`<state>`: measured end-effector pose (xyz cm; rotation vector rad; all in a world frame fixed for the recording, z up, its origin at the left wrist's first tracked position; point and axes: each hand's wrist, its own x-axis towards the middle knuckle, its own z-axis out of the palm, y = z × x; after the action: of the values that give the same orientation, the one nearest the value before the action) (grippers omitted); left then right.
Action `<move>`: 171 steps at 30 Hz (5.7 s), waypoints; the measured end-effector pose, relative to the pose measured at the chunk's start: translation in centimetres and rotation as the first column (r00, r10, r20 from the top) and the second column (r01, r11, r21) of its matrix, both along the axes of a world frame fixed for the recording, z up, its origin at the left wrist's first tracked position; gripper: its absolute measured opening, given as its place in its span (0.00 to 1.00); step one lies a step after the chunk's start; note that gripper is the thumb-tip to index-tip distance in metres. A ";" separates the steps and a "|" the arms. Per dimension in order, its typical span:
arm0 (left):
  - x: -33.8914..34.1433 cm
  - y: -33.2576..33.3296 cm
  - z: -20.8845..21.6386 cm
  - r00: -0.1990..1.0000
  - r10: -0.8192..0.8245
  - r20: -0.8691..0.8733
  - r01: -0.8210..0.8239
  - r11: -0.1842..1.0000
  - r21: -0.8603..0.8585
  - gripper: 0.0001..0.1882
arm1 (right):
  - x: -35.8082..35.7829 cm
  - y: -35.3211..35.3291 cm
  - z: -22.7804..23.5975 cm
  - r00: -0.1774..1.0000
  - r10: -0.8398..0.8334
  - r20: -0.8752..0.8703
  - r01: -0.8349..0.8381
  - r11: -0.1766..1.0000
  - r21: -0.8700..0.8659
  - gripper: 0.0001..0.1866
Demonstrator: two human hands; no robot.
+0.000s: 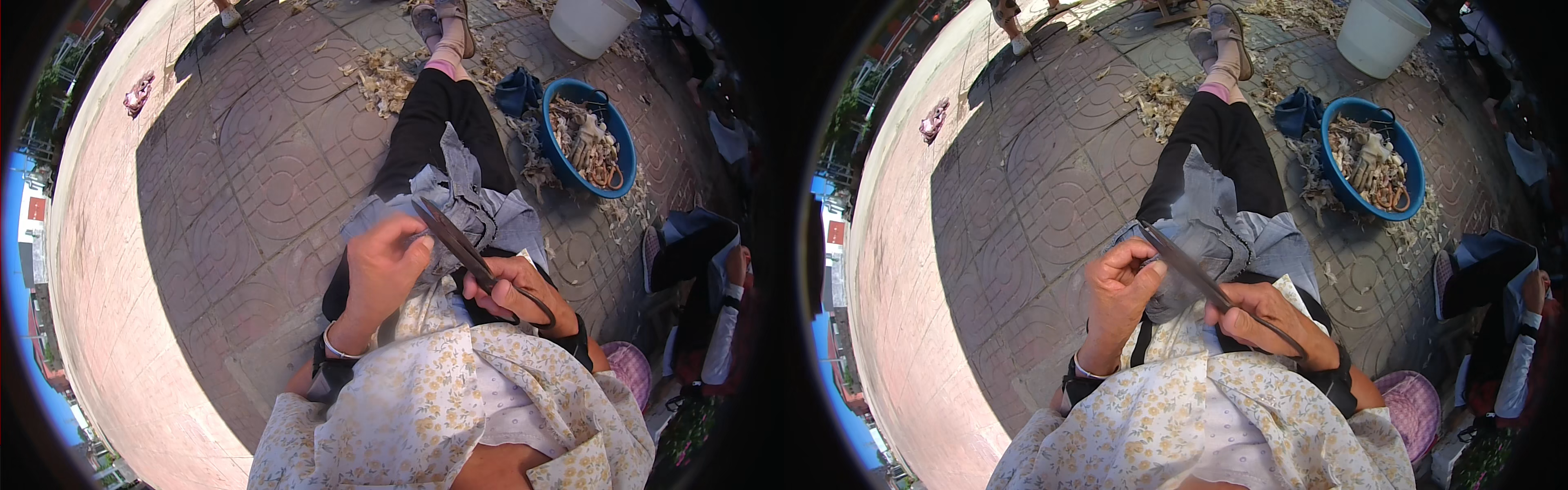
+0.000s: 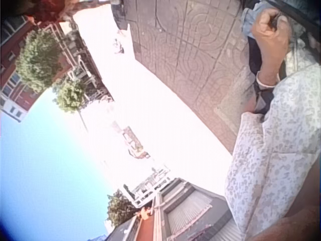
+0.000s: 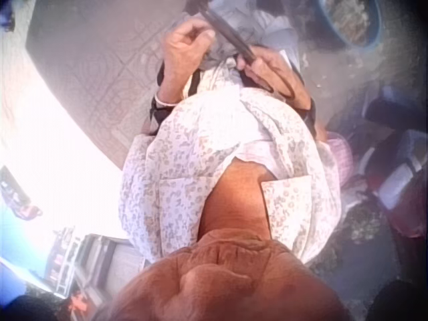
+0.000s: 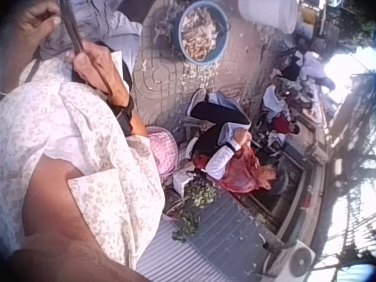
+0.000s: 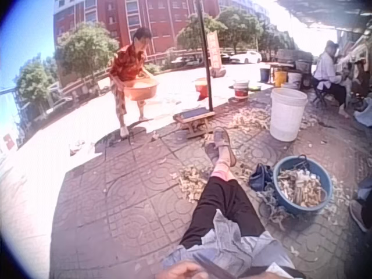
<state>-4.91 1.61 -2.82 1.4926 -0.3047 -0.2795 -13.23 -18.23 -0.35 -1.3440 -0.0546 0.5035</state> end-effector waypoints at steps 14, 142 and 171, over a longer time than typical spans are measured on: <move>0.6 0.5 0.7 0.994 0.024 -0.103 -0.036 0.993 -0.116 0.08 | -0.6 -0.9 0.6 0.994 0.070 -0.089 -0.069 0.998 0.009 0.28; 1.2 0.9 0.6 0.988 0.135 -0.074 -0.137 0.990 -0.023 0.05 | -0.3 -0.6 0.4 0.999 0.050 0.016 -0.049 0.995 -0.088 0.30; 0.9 0.7 0.3 0.970 0.143 0.197 -0.180 0.966 0.183 0.06 | -0.4 -0.2 -0.3 0.998 0.066 -0.022 -0.068 0.990 -0.122 0.27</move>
<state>-3.96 2.36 -2.53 1.7364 -0.3045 -0.0420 -13.59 -18.44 -0.62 -1.4613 -0.0547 0.5833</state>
